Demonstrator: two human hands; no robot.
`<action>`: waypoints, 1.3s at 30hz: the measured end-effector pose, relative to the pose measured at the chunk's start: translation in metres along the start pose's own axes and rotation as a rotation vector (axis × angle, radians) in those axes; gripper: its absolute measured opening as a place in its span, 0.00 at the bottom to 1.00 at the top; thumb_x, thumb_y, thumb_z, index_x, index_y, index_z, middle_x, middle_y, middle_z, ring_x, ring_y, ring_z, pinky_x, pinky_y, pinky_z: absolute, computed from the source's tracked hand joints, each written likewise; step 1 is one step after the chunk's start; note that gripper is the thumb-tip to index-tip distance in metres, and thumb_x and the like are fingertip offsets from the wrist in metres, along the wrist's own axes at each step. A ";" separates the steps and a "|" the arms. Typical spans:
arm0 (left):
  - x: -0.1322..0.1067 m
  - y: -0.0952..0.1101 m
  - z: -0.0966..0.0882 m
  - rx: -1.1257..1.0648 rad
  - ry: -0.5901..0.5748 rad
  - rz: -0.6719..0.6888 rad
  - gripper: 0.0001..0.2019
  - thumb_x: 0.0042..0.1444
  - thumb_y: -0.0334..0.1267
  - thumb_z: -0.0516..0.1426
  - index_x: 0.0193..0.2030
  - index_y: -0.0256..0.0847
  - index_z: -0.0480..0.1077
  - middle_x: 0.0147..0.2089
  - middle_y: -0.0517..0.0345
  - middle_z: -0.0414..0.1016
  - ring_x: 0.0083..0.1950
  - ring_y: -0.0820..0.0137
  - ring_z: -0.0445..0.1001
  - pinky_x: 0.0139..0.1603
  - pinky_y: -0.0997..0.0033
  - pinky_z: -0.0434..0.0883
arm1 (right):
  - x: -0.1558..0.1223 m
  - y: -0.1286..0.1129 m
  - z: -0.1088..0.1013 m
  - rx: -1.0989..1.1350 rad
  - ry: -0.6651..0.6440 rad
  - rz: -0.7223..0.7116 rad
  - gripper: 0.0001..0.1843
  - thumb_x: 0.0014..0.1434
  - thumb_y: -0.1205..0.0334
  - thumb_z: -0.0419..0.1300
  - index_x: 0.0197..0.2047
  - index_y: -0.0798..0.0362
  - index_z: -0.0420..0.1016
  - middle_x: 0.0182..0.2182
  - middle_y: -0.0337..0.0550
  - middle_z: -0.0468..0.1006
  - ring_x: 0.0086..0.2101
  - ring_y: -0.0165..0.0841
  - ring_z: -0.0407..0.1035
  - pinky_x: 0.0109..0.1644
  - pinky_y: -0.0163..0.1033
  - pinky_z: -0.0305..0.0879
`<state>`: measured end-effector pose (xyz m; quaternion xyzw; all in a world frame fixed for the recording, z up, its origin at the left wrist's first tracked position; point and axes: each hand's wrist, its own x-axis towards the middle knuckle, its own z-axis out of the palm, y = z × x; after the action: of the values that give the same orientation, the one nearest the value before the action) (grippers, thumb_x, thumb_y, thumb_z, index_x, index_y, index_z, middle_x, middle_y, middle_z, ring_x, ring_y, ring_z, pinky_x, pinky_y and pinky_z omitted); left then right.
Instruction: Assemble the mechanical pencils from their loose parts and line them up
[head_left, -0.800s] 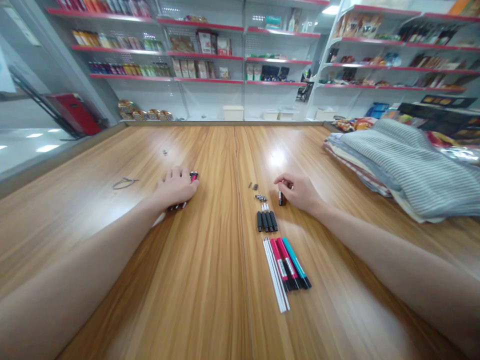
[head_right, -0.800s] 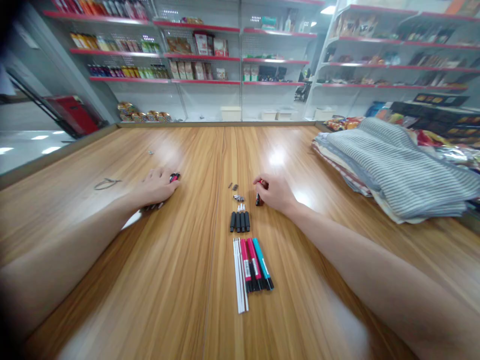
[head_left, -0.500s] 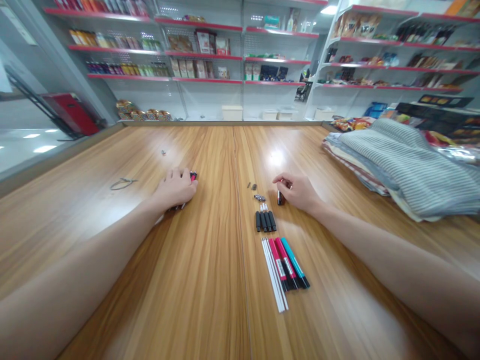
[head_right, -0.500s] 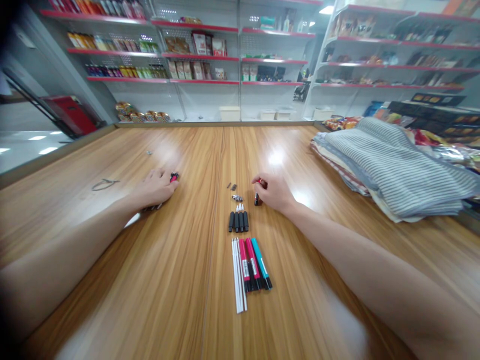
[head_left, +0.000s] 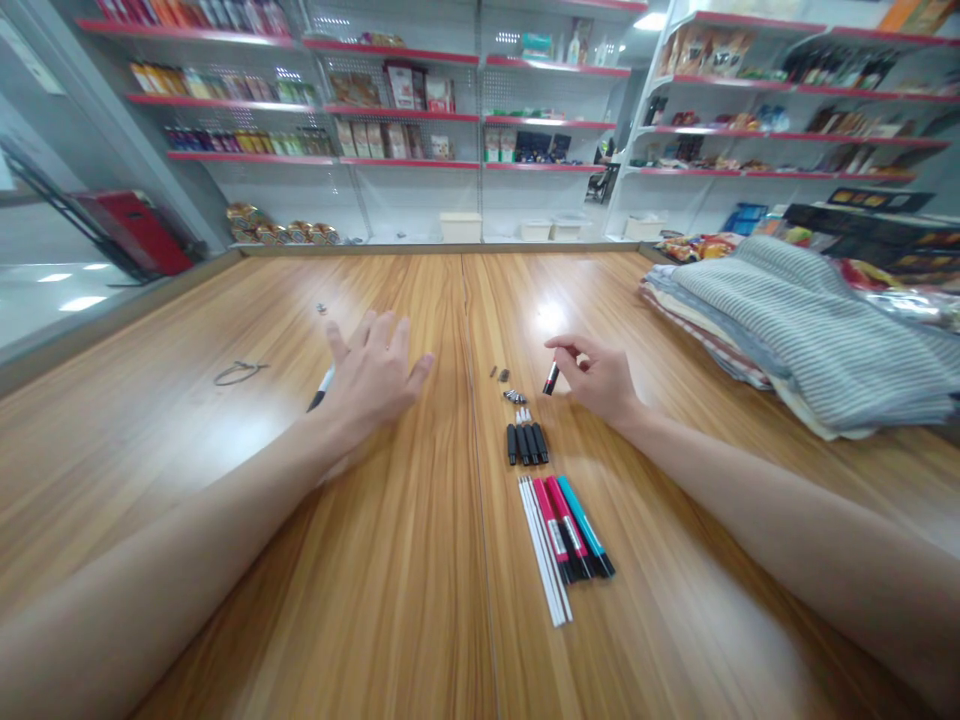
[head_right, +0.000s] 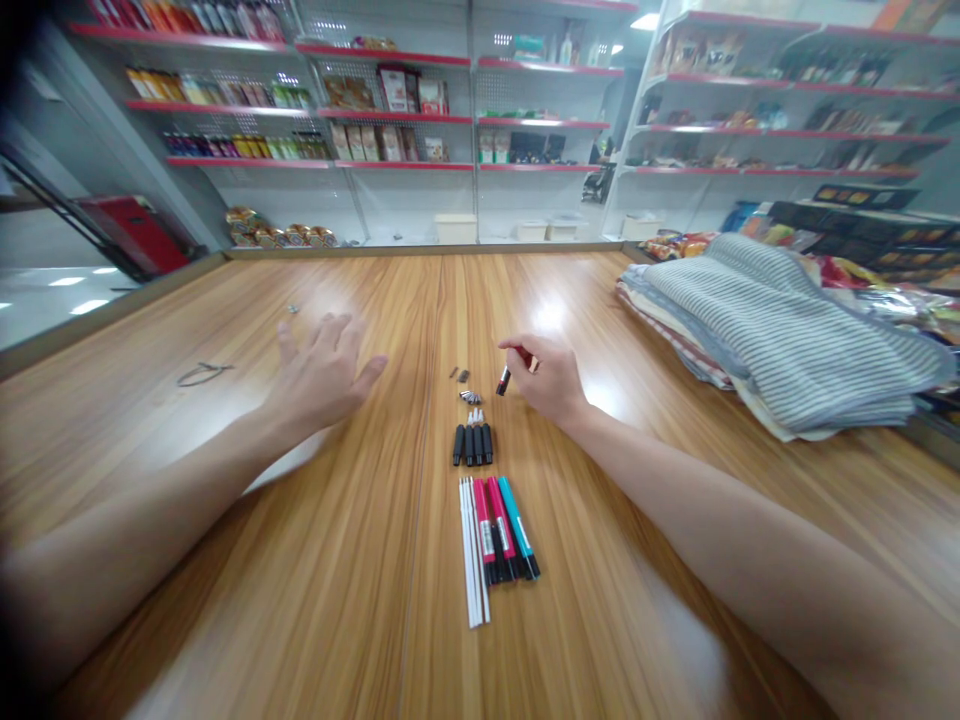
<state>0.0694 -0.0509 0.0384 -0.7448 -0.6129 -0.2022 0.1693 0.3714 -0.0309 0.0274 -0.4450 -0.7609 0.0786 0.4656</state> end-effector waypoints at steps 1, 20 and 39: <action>-0.004 0.014 -0.006 -0.052 0.039 0.076 0.27 0.65 0.49 0.45 0.64 0.33 0.59 0.64 0.36 0.61 0.66 0.47 0.57 0.66 0.34 0.37 | -0.001 -0.003 0.000 0.010 0.025 -0.024 0.13 0.62 0.59 0.55 0.44 0.54 0.78 0.31 0.41 0.77 0.29 0.28 0.68 0.31 0.33 0.62; -0.017 0.044 0.010 -0.512 0.114 0.504 0.08 0.65 0.33 0.50 0.46 0.36 0.69 0.38 0.51 0.75 0.41 0.65 0.71 0.45 0.63 0.66 | -0.007 -0.025 0.007 -0.010 -0.103 -0.452 0.10 0.65 0.60 0.57 0.41 0.53 0.78 0.30 0.43 0.79 0.30 0.30 0.69 0.38 0.37 0.66; -0.018 0.045 0.006 -0.551 0.136 0.396 0.11 0.65 0.39 0.52 0.51 0.39 0.70 0.41 0.52 0.75 0.42 0.68 0.72 0.43 0.67 0.66 | -0.008 -0.031 0.005 -0.065 -0.201 -0.462 0.11 0.63 0.59 0.56 0.41 0.54 0.76 0.31 0.44 0.78 0.29 0.29 0.69 0.36 0.36 0.65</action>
<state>0.1109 -0.0714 0.0242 -0.8517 -0.3663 -0.3726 0.0382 0.3506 -0.0538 0.0358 -0.2637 -0.8870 -0.0105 0.3788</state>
